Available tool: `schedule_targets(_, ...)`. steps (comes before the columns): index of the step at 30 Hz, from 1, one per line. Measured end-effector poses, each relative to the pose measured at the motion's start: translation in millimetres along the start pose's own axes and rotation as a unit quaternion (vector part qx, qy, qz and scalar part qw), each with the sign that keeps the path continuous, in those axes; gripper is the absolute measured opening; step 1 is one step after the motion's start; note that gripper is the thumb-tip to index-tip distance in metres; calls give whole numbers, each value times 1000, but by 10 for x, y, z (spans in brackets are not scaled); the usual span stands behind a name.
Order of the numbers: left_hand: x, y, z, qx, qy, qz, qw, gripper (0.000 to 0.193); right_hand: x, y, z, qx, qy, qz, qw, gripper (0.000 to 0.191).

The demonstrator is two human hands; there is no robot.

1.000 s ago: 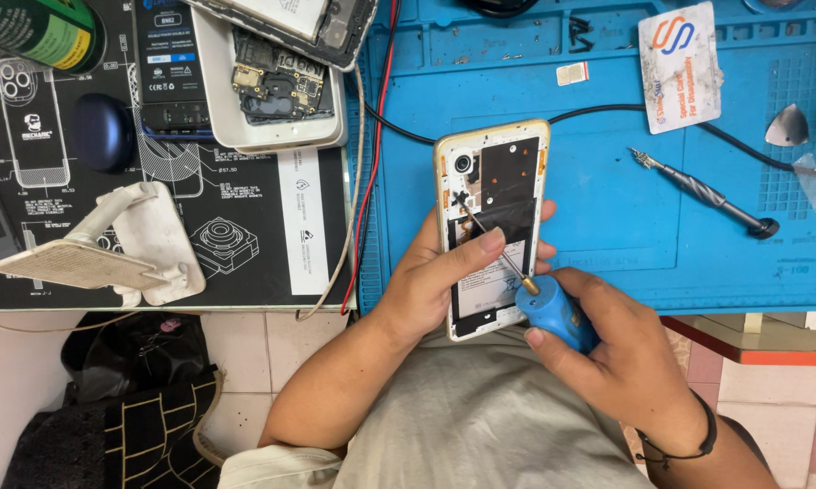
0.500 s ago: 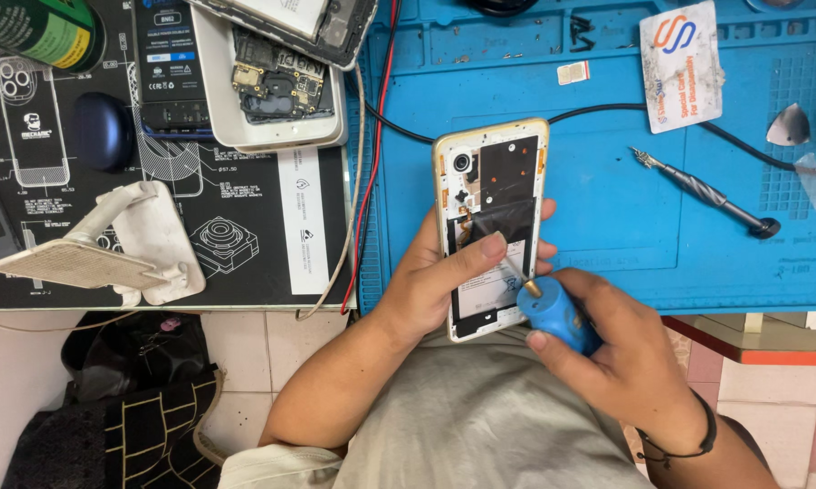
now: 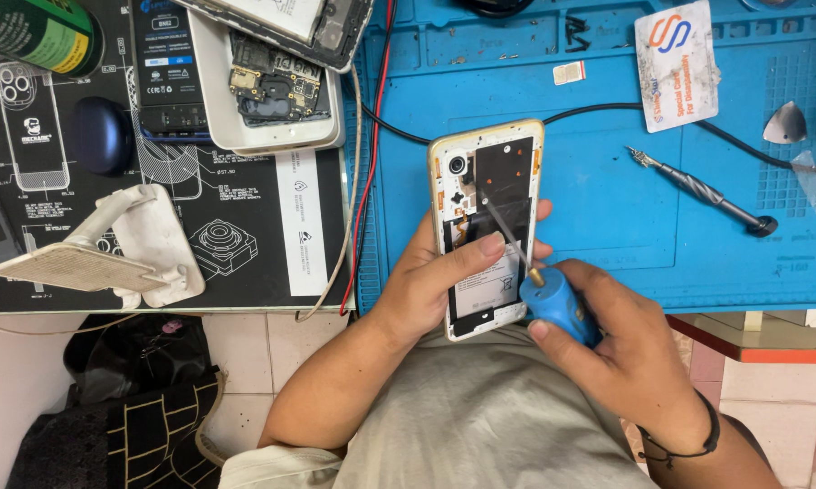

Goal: The person pries around the edge of a smartphone with a metal pry tool to separate the cracked screen, lifts the display off the body, and holds the phone while using a blue electric screwdriver on its internal screws. They then power the phone on and handle the opened device on the repair mat.

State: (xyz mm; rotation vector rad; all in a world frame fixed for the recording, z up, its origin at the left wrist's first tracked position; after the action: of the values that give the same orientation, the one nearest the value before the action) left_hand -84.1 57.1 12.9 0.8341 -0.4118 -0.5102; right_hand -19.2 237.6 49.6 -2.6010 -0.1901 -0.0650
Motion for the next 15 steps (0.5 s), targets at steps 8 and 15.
schedule_targets(8,-2,17,3,-5,1,-2,1000,55,15,18,8,10,2,13,1000,56)
schedule_targets(15,6,32,-4,-4,-6,3,1000,54,24,17,-16,23,-16,16,999,57)
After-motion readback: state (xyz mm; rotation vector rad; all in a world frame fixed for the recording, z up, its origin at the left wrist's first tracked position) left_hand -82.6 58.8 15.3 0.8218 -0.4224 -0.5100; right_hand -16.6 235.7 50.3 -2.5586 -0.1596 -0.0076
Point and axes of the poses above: each hand's wrist, its own x-axis away from the middle knuckle, its own y-axis out of the palm, z = x × y, the point moved 4 cm from there along -x, towards the middle knuckle, and after that the axes turned 3 degrees about -x, right-handed, at the moved point
